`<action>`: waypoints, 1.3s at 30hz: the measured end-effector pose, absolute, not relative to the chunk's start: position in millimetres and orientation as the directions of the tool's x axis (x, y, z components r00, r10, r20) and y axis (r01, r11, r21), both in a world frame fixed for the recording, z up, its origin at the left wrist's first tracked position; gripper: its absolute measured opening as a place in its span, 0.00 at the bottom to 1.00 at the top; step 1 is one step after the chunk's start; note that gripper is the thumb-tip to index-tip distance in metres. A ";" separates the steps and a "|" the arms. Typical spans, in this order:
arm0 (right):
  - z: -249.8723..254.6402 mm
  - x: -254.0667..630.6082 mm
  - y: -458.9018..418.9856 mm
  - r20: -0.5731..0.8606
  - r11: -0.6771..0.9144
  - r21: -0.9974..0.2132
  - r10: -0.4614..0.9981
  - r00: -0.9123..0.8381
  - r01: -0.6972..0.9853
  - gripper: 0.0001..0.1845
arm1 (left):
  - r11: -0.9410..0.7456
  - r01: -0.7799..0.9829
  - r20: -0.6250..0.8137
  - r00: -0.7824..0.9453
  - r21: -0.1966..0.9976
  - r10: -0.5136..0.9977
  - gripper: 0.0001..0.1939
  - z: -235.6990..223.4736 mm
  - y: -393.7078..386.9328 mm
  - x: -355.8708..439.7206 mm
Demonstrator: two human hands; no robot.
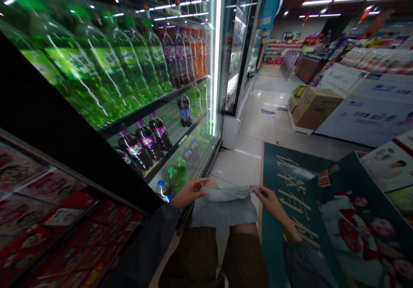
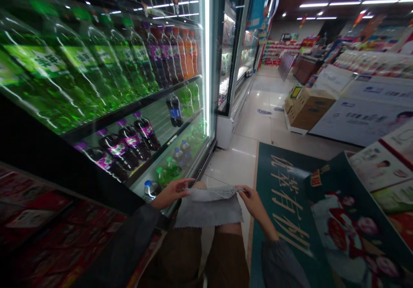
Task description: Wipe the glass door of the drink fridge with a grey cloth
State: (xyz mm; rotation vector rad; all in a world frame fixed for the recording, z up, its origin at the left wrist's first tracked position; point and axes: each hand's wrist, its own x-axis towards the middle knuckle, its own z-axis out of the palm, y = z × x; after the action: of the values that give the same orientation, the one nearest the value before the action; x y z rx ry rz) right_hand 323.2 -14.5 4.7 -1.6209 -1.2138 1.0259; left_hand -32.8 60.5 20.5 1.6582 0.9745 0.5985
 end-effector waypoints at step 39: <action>-63.7 340.6 -66.8 -0.507 -0.476 -0.861 0.834 0.218 -0.179 0.34 | -0.107 0.495 -0.140 0.435 0.862 0.889 0.13 -5.0 -15.8 -41.7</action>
State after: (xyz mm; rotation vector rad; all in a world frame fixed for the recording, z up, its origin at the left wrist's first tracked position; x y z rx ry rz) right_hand 340.6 -66.8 -63.7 -1.5914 -0.6325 1.4161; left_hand -41.7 -15.8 -5.0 1.7542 1.1967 0.5294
